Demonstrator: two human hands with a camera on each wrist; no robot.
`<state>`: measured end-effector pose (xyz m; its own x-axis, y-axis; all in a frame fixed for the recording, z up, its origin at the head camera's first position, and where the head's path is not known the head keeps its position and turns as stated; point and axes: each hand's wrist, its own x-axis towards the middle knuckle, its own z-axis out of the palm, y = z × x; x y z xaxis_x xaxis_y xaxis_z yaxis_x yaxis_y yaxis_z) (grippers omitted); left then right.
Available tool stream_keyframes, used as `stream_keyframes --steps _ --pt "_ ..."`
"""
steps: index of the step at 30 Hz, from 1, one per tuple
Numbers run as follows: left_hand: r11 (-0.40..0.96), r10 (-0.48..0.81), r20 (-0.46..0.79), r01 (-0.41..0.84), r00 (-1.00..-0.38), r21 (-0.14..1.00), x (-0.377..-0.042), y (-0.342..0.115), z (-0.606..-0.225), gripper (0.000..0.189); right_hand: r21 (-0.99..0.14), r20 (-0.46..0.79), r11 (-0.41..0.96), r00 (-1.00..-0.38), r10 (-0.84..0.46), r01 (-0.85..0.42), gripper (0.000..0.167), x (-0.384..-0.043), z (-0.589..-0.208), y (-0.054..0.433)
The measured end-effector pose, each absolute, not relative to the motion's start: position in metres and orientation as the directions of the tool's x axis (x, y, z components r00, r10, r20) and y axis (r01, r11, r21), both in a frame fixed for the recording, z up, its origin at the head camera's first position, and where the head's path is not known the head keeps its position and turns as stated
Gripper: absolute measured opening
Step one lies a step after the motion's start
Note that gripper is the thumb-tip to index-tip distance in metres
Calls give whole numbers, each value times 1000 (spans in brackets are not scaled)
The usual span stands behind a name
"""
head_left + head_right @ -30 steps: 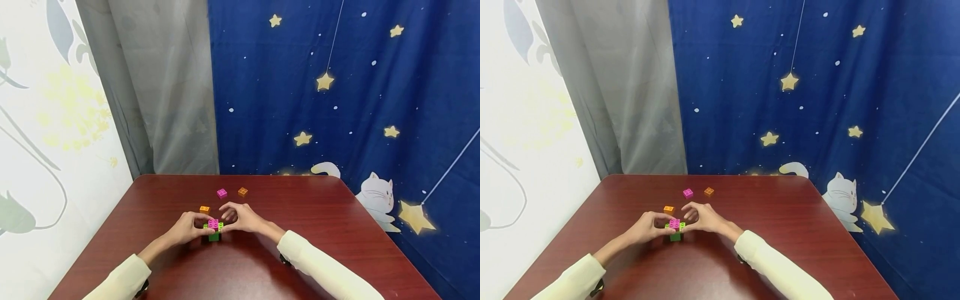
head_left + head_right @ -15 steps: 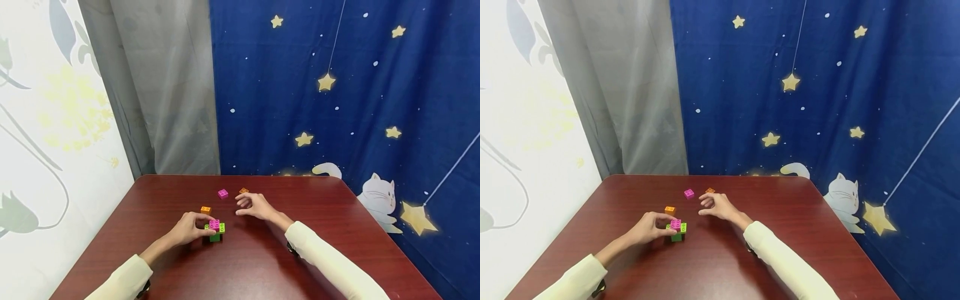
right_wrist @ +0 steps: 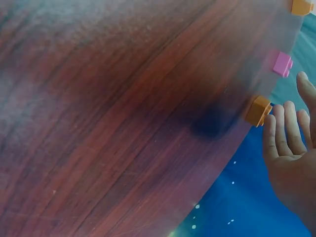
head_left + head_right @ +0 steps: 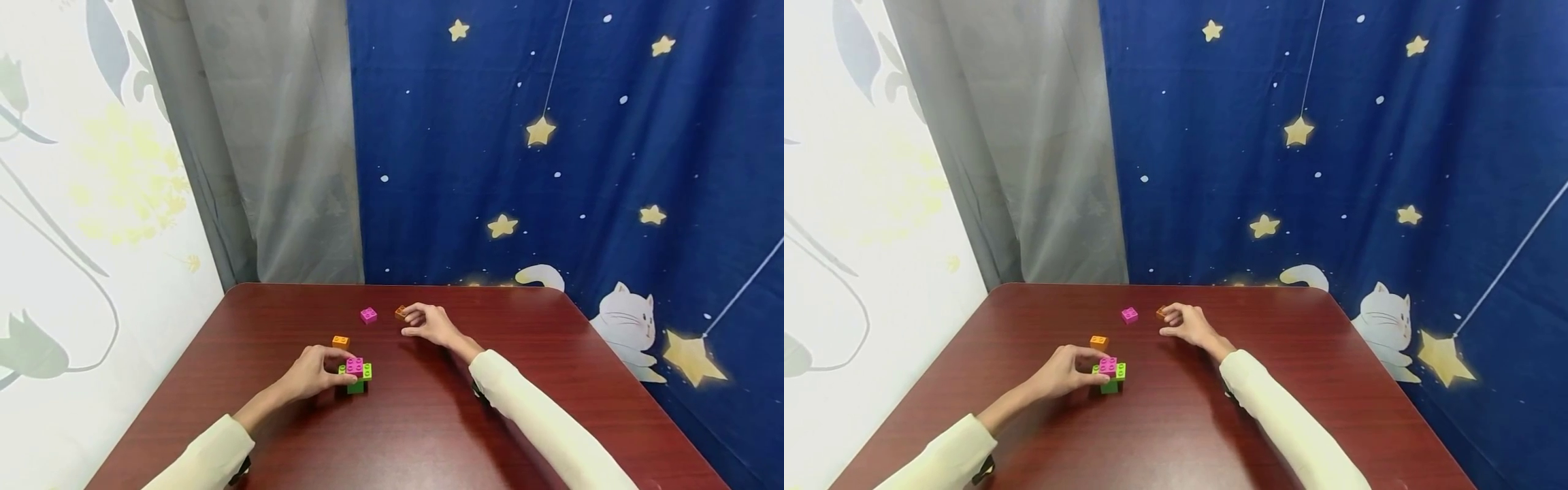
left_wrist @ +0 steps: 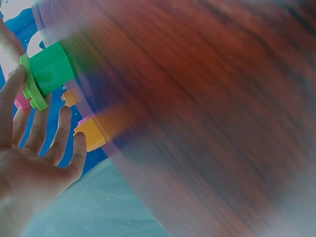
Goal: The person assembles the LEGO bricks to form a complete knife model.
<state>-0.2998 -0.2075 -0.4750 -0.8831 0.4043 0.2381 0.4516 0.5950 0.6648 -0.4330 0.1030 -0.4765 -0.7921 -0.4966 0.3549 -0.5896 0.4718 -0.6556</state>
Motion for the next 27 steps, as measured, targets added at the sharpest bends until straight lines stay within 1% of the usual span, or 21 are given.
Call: stream_keyframes --steps 11,19,27 --pt "592 394 216 426 -894 684 -301 -206 -475 38 -662 376 553 -862 -340 -507 43 -456 -486 95" --pt "600 385 183 396 -904 695 -301 -207 -473 38 -662 342 605 -897 -281 -442 54 -463 -487 91" --pt "585 404 172 398 -898 707 -300 -208 -473 37 -642 255 671 -928 -270 -372 62 -470 -490 85"
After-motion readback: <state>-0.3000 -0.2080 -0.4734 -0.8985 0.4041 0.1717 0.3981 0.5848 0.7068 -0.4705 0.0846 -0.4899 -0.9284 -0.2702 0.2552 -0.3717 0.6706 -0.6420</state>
